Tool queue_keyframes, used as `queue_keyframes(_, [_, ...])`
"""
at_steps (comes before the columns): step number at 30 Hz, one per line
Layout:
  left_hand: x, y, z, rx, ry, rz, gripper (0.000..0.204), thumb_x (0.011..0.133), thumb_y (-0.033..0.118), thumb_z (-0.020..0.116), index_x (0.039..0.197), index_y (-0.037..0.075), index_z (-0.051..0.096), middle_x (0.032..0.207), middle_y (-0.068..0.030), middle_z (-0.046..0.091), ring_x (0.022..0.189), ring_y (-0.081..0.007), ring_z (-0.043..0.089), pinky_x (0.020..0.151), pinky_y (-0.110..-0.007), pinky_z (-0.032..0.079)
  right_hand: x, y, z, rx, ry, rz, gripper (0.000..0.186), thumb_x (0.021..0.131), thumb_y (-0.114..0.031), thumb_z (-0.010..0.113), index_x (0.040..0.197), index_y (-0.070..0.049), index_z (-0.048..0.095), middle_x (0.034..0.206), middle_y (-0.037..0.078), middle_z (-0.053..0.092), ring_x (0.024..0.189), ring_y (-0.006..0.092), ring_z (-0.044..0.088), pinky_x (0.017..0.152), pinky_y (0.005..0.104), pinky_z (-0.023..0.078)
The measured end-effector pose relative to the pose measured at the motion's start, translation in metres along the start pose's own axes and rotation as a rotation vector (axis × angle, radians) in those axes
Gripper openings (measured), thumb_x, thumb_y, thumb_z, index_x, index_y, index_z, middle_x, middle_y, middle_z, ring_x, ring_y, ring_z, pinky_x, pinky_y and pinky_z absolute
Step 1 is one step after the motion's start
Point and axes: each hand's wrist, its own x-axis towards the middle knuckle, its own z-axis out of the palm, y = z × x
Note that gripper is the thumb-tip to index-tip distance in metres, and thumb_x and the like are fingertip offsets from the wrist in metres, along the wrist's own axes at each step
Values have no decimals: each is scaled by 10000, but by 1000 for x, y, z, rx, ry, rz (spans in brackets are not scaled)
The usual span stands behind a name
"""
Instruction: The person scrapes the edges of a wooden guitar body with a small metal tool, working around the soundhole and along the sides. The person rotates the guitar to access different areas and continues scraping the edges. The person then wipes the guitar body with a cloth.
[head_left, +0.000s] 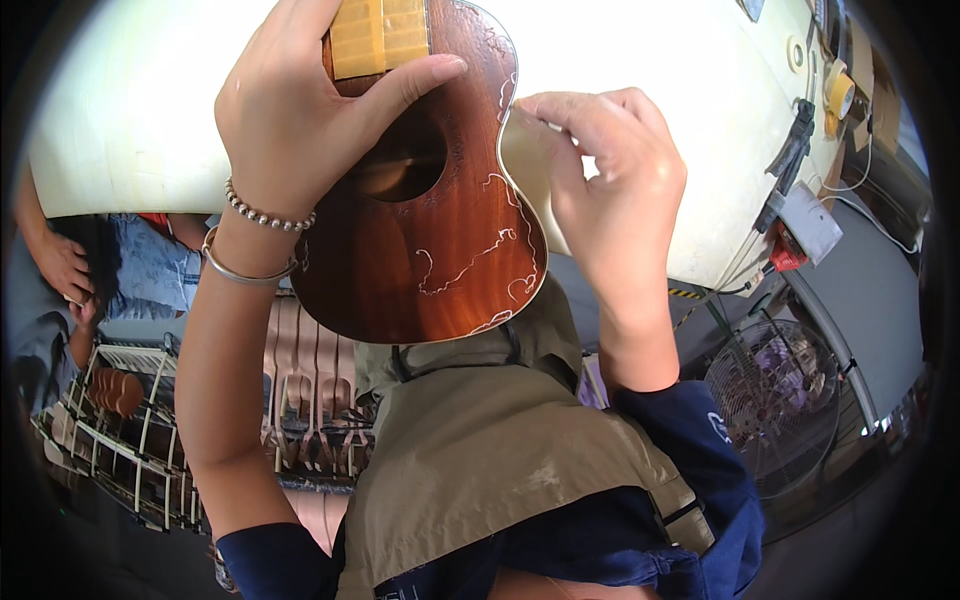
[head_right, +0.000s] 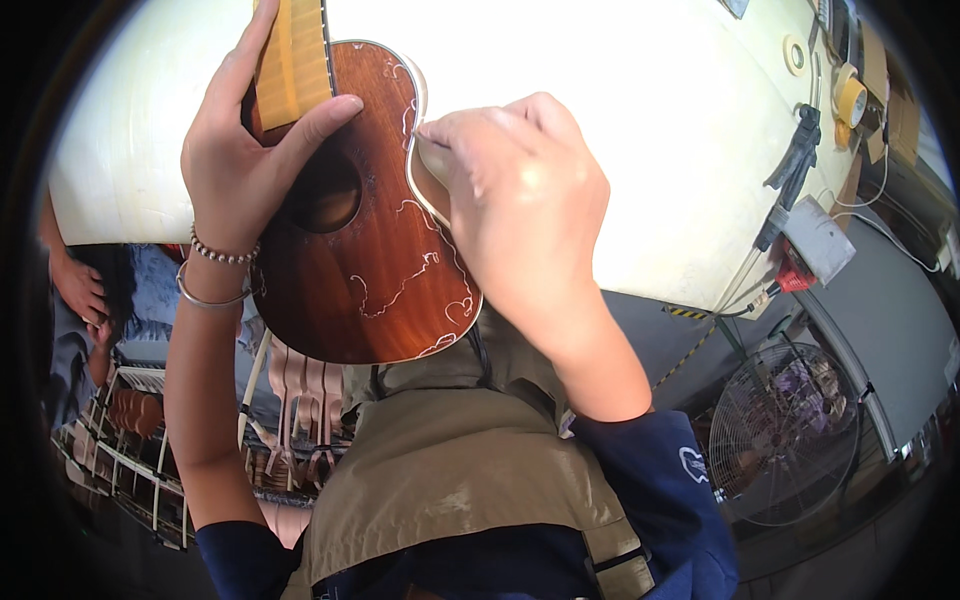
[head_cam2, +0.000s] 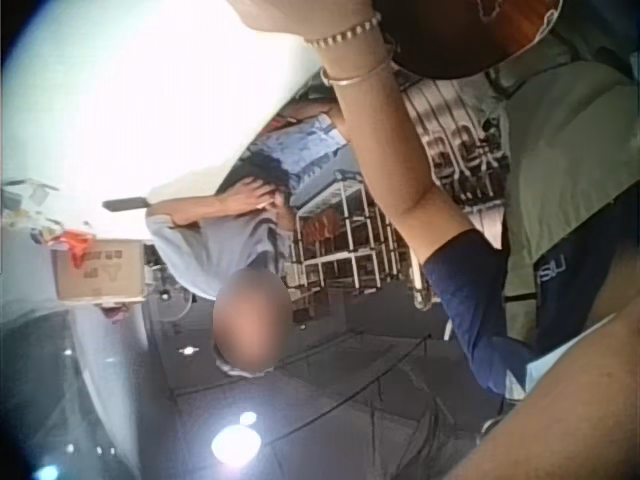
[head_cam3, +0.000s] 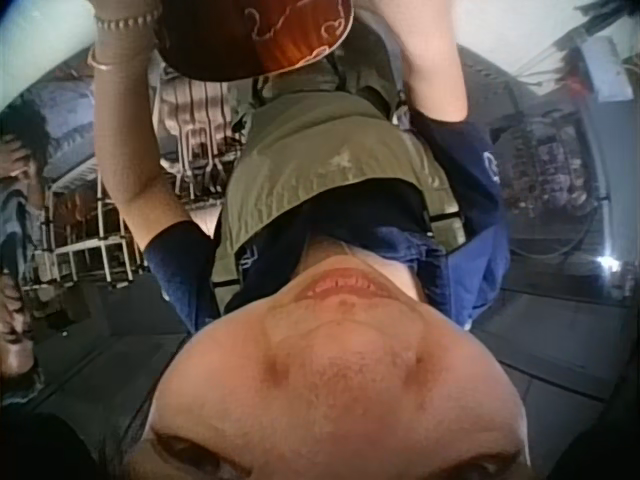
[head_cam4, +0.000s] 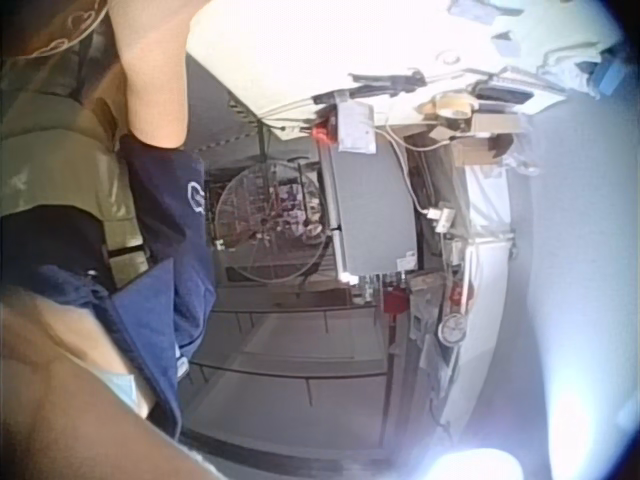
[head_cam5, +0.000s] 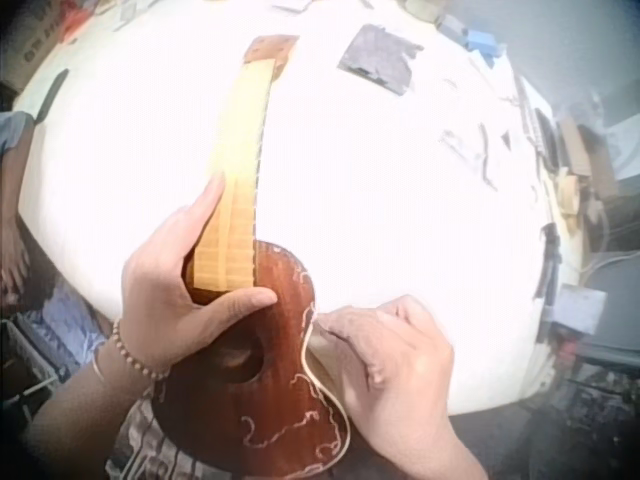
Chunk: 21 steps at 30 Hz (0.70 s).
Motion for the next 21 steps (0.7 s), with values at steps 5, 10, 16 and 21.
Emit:
queue_keyframes(5, [1,2,-2,32,-9,-4,921,695,396,854,1343,-122,454,1054,-249,632,920,-318,655,821,-348,514,-7,-4,-4,6,-81,-71,103,678,-62,736,772,-99,711,745,-5,690,672,193,581,574,300,490])
queue_keyframes(10, [-1,-5,1,21,52,75,925,687,401,857,1340,-120,459,1062,-247,633,926,-313,657,824,-345,517,1,2,-5,65,-119,-61,109,669,-77,764,756,-98,702,743,-15,689,673,184,578,572,295,489])
queue_keyframes(16, [-5,-3,-13,103,-90,-83,818,761,368,822,1407,18,462,1151,-155,665,1007,-210,659,910,-306,496,-4,-11,2,12,-46,-76,140,644,-87,784,754,-101,698,723,-15,679,669,179,575,569,294,489])
queue_keyframes(21, [-3,-3,-9,55,5,17,908,691,396,855,1357,-81,463,1089,-224,641,944,-285,661,837,-334,517,4,6,-14,7,-256,-287,132,653,-89,779,750,-112,694,691,-18,658,673,176,578,567,299,490])
